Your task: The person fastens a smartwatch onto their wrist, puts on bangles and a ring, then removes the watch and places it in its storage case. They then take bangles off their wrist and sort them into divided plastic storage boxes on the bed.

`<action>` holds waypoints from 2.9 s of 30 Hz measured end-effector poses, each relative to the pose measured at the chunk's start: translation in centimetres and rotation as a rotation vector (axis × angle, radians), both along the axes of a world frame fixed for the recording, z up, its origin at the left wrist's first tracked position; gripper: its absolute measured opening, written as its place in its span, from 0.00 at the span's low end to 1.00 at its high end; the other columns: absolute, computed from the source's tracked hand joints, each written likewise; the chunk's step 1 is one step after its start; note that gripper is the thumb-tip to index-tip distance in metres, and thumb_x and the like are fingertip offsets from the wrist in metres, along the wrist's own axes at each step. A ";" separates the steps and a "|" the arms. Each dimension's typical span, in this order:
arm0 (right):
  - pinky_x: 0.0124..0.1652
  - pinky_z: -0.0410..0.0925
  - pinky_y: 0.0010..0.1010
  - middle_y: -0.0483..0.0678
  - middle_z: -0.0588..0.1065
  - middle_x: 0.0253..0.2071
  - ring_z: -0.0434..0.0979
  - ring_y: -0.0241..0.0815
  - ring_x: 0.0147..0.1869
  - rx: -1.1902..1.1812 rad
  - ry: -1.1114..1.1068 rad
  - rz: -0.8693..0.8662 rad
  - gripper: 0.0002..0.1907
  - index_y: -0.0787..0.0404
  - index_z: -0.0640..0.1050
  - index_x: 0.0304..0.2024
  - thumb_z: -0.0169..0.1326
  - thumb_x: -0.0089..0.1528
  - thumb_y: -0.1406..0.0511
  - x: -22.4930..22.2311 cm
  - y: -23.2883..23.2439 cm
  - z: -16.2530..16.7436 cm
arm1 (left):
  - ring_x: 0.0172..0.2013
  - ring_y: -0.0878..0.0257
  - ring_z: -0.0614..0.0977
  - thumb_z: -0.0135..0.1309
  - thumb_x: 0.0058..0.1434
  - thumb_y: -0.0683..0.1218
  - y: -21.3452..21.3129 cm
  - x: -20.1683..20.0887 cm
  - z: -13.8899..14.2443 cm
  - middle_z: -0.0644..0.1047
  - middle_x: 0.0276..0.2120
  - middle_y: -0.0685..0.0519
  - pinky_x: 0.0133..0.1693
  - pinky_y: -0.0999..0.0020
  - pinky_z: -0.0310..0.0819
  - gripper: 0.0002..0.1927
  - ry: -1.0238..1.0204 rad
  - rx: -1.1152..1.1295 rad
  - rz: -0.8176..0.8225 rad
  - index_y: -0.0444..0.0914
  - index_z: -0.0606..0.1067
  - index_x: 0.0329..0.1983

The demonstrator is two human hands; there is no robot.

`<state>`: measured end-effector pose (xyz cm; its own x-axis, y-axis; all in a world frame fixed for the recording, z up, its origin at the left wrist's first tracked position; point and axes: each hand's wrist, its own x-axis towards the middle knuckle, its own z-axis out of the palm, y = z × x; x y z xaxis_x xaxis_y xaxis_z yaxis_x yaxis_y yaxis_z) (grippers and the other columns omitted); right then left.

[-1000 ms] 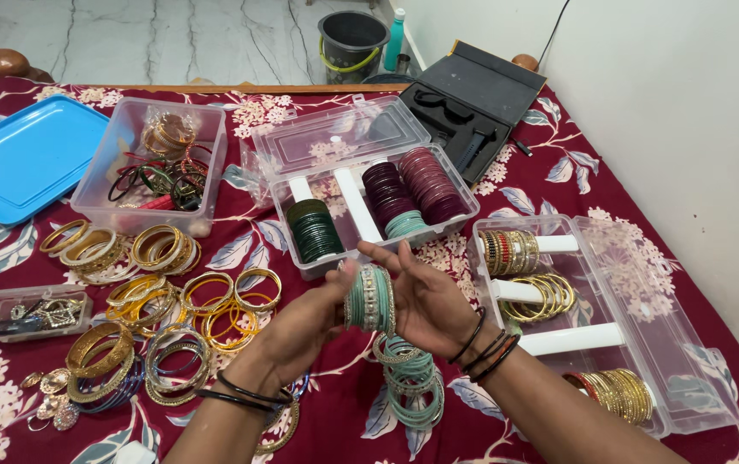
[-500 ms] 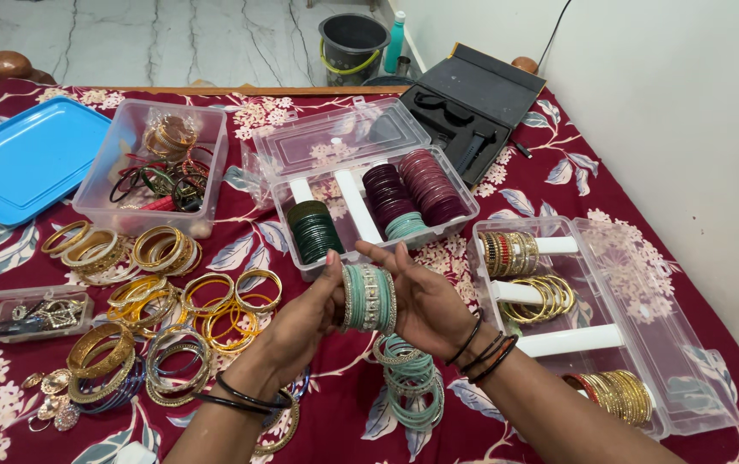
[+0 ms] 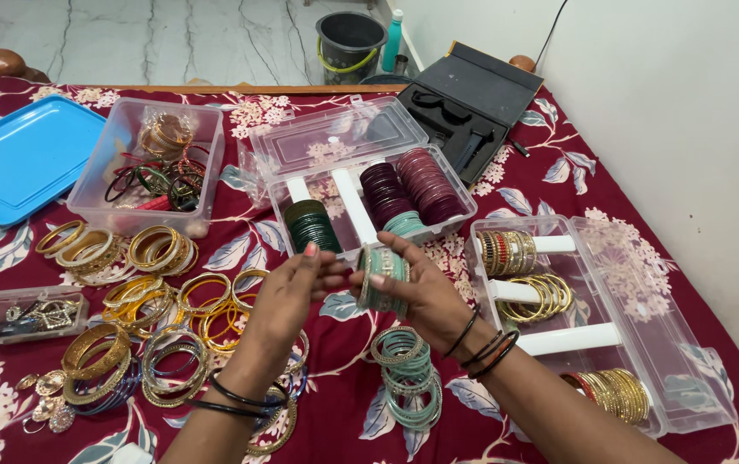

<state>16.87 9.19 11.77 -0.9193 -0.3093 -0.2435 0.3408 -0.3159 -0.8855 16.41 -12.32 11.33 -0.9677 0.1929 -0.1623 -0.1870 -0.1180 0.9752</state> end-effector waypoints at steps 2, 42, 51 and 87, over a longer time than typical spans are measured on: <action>0.51 0.77 0.40 0.57 0.77 0.51 0.80 0.50 0.55 0.008 0.025 0.015 0.45 0.56 0.55 0.75 0.60 0.59 0.70 0.2 -0.4 -0.3 | 0.47 0.59 0.84 0.36 0.64 0.66 -0.2 0.3 0.3 0.81 0.46 0.44 0.53 0.63 0.77 0.39 -0.182 0.092 -0.066 0.37 0.59 0.69; 0.61 0.67 0.52 0.51 0.67 0.66 0.68 0.50 0.68 -0.017 0.042 -0.036 0.39 0.53 0.63 0.68 0.44 0.62 0.39 1.4 -2.5 -2.3 | 0.42 0.59 0.82 0.39 0.70 0.69 0.0 0.9 0.7 0.78 0.47 0.43 0.42 0.64 0.77 0.40 -0.216 0.706 -0.191 0.37 0.57 0.73; 0.58 0.69 0.55 0.54 0.78 0.52 0.78 0.51 0.57 -0.637 -0.224 -0.042 0.44 0.61 0.73 0.59 0.36 0.64 0.32 2.9 -3.4 -3.1 | 0.56 0.54 0.78 0.34 0.70 0.61 3.7 1.0 4.6 0.72 0.59 0.41 0.57 0.57 0.73 0.36 -0.247 0.369 -0.219 0.40 0.53 0.76; 0.68 0.63 0.43 0.41 0.72 0.61 0.69 0.39 0.67 -0.501 -0.011 0.027 0.31 0.53 0.67 0.67 0.57 0.64 0.56 3.6 -5.5 2.6 | 0.66 0.55 0.71 0.41 0.64 0.30 2.6 1.9 4.0 0.70 0.67 0.46 0.67 0.61 0.64 0.30 -0.090 1.197 -0.182 0.32 0.62 0.71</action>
<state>20.44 3.71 14.38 -0.9076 -0.4143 -0.0682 0.3629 -0.6924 -0.6236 18.35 -9.77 15.33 -0.9052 0.3991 0.1461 -0.3565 -0.9002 0.2501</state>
